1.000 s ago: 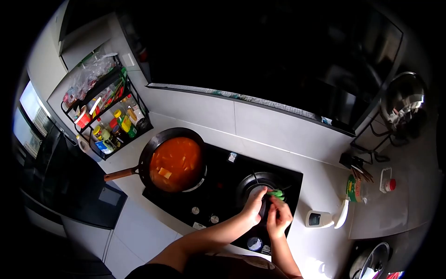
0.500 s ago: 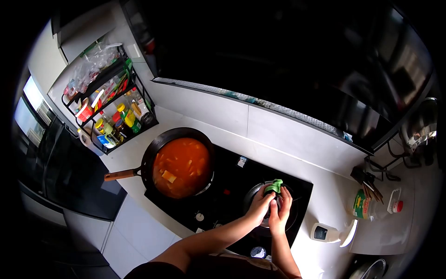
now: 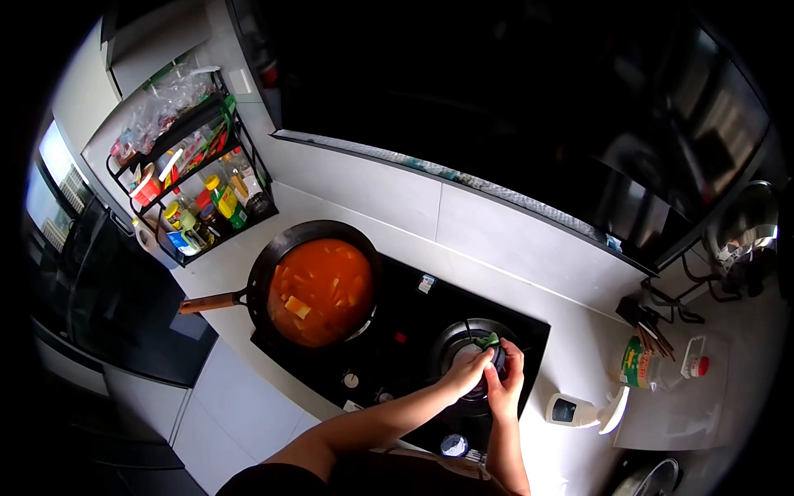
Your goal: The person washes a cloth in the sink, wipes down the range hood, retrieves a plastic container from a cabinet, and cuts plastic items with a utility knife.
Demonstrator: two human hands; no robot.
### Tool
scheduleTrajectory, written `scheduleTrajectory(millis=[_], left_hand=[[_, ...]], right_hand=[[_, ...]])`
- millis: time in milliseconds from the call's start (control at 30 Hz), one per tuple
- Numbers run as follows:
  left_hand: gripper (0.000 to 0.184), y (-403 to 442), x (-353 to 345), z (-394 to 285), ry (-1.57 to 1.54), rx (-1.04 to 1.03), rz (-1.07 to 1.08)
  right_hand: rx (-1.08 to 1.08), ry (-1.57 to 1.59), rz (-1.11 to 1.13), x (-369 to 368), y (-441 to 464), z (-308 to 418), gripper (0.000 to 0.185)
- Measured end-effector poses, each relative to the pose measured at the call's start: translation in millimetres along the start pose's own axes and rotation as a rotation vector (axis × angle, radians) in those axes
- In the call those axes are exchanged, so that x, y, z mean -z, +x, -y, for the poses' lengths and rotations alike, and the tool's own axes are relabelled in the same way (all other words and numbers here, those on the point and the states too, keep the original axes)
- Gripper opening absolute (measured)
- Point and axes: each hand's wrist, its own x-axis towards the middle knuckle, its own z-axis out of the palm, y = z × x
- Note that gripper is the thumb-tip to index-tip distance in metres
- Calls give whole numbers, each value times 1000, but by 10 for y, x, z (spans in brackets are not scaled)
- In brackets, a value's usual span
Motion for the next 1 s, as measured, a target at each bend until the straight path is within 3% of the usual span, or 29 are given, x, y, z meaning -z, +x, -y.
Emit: scheduleTrajectory(millis=[67, 100, 267, 367, 467, 500, 533, 633, 733, 833, 933, 1000], left_hand=[[50, -25, -86, -70, 121, -122, -124], [54, -52, -74, -138, 175, -90, -124], [56, -3, -21, -176, 270, -48, -281], [56, -45, 10, -445, 298, -79, -341], [52, -34, 30, -499, 164, -5, -342], [52, -18, 24, -475, 167, -5, -340], [48, 7, 17, -440, 98, -25, -341], [41, 26, 12, -415, -44, -19, -314], [32, -13, -13, -542, -127, -58, -231], [29, -18, 18, -521, -87, -38, -195], [27, 52, 109, -306, -99, -10, -256], [29, 45, 68, -312, 58, -102, -518]], right_hand=[[-210, 260, 62, 65, -35, 35, 48], [-195, 254, 44, 92, -34, 77, 50], [-256, 198, -131, 266, -82, -10, 8], [-299, 198, -338, 330, -96, -18, 8], [-293, 159, -308, 437, -140, -149, 10], [-336, 162, -283, 464, -145, -151, 23], [-337, 163, -287, 493, -151, -143, 23], [-154, -6, 23, 534, -129, -52, 49], [-223, -231, 106, 541, -129, -2, 38], [-159, -418, 79, 637, -189, -130, 24], [-26, -269, -74, 639, -165, -34, 17], [-52, -110, -85, 664, -169, -76, 18]])
